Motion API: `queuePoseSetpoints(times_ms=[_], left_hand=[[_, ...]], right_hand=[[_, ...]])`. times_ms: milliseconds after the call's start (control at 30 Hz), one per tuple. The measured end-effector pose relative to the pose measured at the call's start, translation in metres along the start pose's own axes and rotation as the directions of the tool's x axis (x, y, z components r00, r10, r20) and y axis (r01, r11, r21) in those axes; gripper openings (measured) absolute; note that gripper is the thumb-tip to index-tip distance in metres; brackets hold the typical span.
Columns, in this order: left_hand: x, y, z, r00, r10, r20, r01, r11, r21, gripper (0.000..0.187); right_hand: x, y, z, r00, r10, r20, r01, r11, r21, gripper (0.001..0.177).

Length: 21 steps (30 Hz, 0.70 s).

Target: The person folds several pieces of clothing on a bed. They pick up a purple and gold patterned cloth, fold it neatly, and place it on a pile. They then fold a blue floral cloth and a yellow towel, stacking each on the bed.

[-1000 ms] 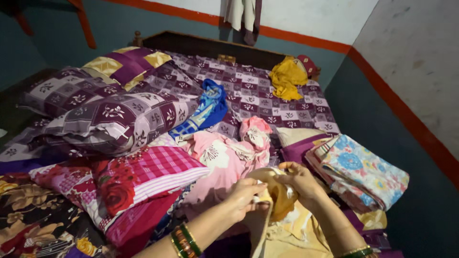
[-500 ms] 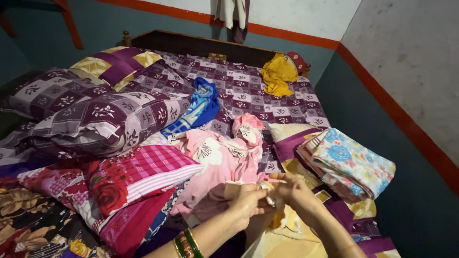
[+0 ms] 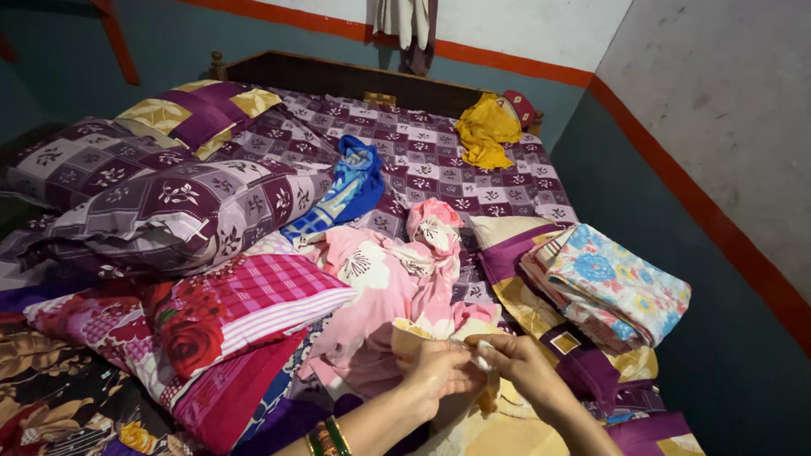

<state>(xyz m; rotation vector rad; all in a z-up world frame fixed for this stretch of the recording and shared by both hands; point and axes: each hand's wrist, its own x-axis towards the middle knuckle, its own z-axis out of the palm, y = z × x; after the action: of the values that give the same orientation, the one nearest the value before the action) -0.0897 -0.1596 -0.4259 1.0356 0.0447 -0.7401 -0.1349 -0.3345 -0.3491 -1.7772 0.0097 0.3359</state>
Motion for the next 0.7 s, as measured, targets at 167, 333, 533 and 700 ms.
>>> queuePoseSetpoints(times_ms=[167, 333, 533, 700], left_hand=[[0.006, 0.009, 0.008, 1.000, -0.013, 0.023, 0.015, 0.995, -0.094, 0.015], [0.003, 0.050, 0.018, 0.524, 0.787, 0.325, -0.792, 0.310, 0.526, 0.031], [0.030, 0.094, 0.020, 0.628, 0.521, 0.578, -0.730, 0.136, 0.670, 0.036], [0.068, 0.093, 0.002, 0.562, 0.652, 0.510, -0.741, 0.122, 0.661, 0.027]], right_hand=[[0.005, 0.008, -0.001, 0.970, -0.201, -0.139, 0.165, 0.958, -0.234, 0.056], [0.007, -0.014, -0.034, 0.940, -0.267, -0.214, 0.222, 0.951, -0.214, 0.027], [-0.003, -0.090, -0.070, 0.937, -0.263, -0.230, 0.233, 0.961, -0.150, 0.019], [-0.026, -0.176, -0.105, 0.788, -0.541, -0.296, 0.422, 0.823, -0.379, 0.018]])
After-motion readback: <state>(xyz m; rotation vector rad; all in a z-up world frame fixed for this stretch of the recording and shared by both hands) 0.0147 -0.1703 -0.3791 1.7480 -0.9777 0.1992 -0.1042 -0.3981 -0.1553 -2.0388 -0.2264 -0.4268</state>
